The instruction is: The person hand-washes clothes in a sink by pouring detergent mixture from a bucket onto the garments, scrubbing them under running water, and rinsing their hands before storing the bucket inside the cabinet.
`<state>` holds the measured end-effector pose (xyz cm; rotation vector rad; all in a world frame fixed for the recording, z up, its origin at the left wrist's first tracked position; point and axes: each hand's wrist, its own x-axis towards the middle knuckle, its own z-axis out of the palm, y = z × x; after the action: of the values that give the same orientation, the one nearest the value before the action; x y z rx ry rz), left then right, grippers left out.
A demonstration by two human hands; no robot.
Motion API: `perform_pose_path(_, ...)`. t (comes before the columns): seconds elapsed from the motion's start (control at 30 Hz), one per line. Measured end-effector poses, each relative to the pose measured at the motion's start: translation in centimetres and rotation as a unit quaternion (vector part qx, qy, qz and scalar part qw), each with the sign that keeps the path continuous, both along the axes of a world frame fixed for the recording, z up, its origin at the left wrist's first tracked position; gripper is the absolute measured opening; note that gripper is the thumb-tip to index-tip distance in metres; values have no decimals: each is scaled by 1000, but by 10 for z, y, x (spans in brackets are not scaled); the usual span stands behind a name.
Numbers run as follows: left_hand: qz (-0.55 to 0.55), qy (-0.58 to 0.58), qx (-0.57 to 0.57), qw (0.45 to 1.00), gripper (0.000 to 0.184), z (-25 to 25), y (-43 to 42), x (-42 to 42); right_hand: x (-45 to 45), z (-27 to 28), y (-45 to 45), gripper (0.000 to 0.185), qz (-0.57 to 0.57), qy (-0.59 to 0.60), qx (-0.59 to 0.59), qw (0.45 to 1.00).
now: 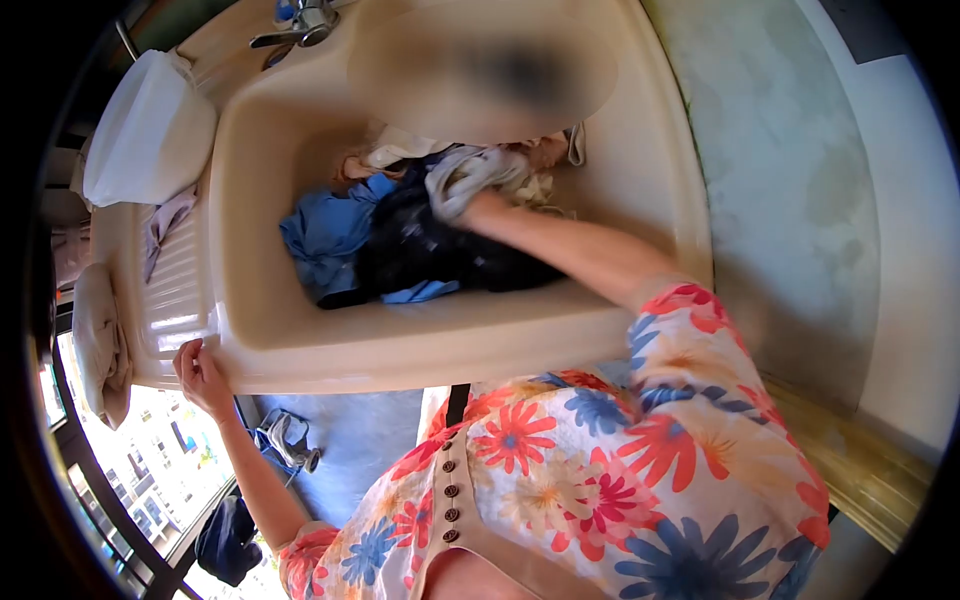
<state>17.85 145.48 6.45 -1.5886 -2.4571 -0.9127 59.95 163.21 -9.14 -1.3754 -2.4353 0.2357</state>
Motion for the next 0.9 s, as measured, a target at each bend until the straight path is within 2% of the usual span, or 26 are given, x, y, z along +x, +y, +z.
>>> perform_pose_path(0.07,-5,10,-3,1000,16,1,0,-2,-19,10,-35,14,138,83,-178,971)
perform_pose_path(0.1,-13,14,-3,1000,16,2,0,-5,-36,-8,-40,18,83,79,-203,972)
perform_pose_path(0.2,-25,27,1,999,16,-4,-2,-10,-37,-26,-28,21,62,-41,-295,953)
perform_pose_path(0.23,-31,35,2,999,16,-6,-3,-15,-23,-4,-24,21,123,-112,-257,952)
perform_pose_path(0.27,-38,42,5,998,16,-6,-1,-19,-12,8,-25,19,52,-98,-302,947)
perform_pose_path(0.3,-20,9,-3,1000,16,-6,-1,-18,13,25,-22,17,101,-208,-288,929)
perform_pose_path(0.33,-31,13,3,999,15,-5,0,-16,46,18,-20,19,79,-162,-279,943)
perform_pose_path(0.4,-39,20,13,999,15,-4,-1,-14,119,12,-8,19,42,-145,-255,955)
perform_pose_path(0.43,-40,3,21,999,15,-6,-2,-17,126,12,-10,19,10,-141,-207,968)
perform_pose_path(0.53,-42,-20,35,998,14,-3,0,-15,94,-4,-20,20,-80,-170,-216,958)
perform_pose_path(0.57,-45,-14,38,998,14,-5,0,-17,85,-18,-24,18,-119,-181,-248,944)
perform_pose_path(0.6,-45,-13,41,998,14,-7,0,-18,65,6,-36,19,-125,-209,-282,928)
perform_pose_path(0.67,-49,-6,44,998,14,-5,0,-18,68,22,-36,18,24,-205,-328,922)
perform_pose_path(0.73,-48,-2,48,998,14,-2,0,-15,65,59,-21,20,31,-94,-355,930)
perform_pose_path(0.77,-48,-3,50,998,14,-1,0,-14,65,63,-19,23,46,12,-341,939)
perform_pose_path(0.83,-42,-10,60,997,14,-2,1,-12,45,68,-36,26,133,-174,-432,875)
perform_pose_path(0.87,-43,-8,62,997,14,-2,2,-12,34,71,-45,28,173,-264,-468,825)
perform_pose_path(0.9,-43,-6,64,997,13,-2,3,-13,25,65,-50,28,141,-177,-432,873)
